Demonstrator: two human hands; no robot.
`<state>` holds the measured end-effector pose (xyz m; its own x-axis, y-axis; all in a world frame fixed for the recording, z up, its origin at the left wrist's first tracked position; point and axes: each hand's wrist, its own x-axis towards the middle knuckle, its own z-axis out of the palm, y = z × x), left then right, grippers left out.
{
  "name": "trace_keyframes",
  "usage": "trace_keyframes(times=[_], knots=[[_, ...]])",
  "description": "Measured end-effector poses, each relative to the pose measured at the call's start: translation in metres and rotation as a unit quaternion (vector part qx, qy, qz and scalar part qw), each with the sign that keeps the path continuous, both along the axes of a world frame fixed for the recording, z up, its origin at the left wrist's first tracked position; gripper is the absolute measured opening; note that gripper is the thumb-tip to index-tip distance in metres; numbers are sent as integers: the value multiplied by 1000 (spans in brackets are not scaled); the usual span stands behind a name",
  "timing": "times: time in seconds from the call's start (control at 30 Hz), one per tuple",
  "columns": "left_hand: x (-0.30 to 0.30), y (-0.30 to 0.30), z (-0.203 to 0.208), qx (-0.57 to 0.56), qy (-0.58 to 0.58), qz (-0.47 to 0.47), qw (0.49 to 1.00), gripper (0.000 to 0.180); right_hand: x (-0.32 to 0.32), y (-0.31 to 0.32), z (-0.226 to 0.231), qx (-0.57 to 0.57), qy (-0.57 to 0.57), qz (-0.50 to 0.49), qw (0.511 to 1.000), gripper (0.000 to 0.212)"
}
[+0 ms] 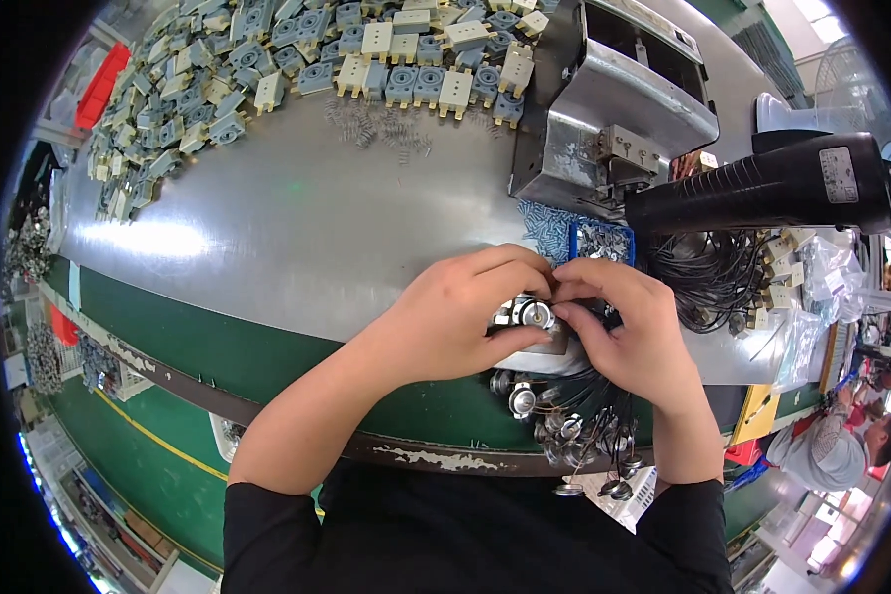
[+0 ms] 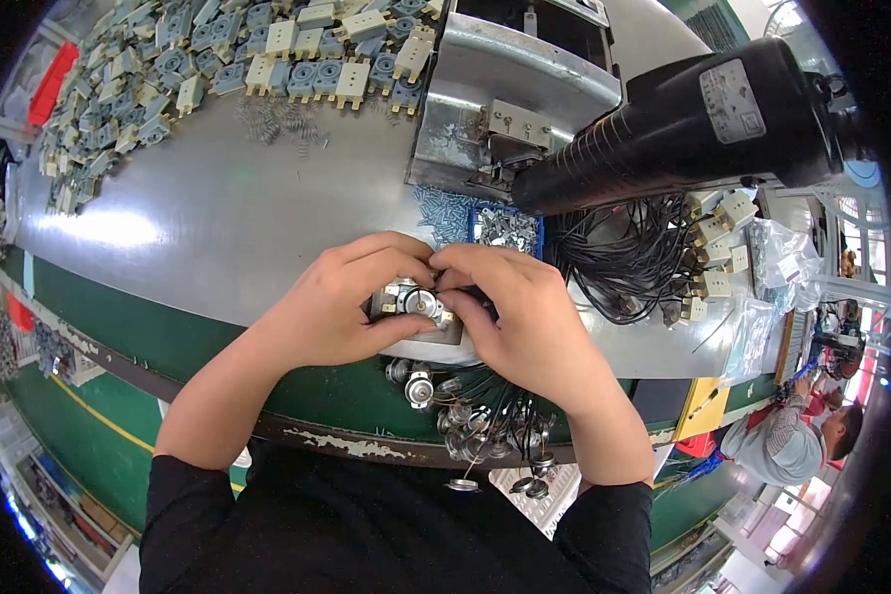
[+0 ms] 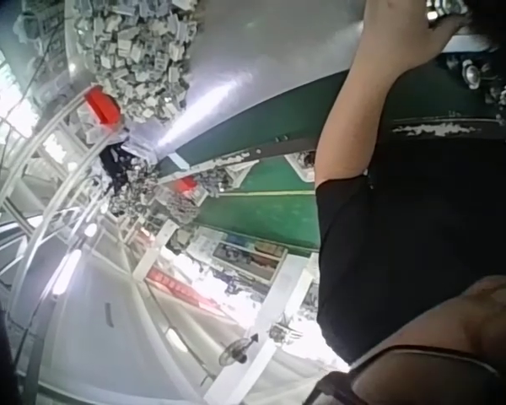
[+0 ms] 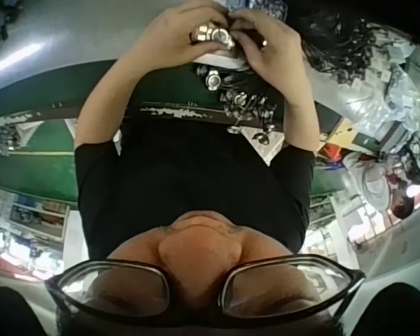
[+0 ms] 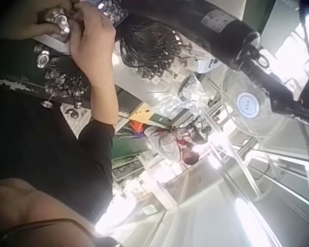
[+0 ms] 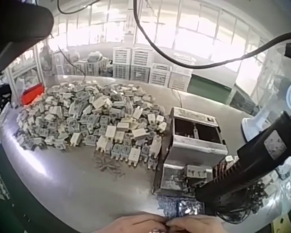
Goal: The user is assembling electronic parts by connecting wires and using a pneumatic screwdriver to secure components.
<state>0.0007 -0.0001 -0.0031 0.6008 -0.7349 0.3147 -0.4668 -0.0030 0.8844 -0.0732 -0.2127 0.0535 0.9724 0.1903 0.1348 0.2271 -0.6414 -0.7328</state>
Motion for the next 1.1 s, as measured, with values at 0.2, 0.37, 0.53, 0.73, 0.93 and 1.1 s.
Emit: trace_keyframes(times=[0.2,0.37,0.53,0.73,0.93,1.1], knots=[[2,1,-2,1,-39,-19,999,33,-3,-4,1,-56,-90,-25,994,35],[5,-3,3,10,-51,-39,998,30,1,-43,15,218,-401,-180,871,52],[6,-2,4,13,-47,-38,998,29,54,-42,36,421,-140,-20,896,100],[4,-3,8,20,-36,-34,999,31,72,-43,57,437,-50,34,897,110],[5,-4,10,16,-34,-39,999,31,90,-32,69,442,-239,-74,861,104],[5,-4,9,12,-38,-40,998,31,99,-31,65,390,-265,-112,875,103]])
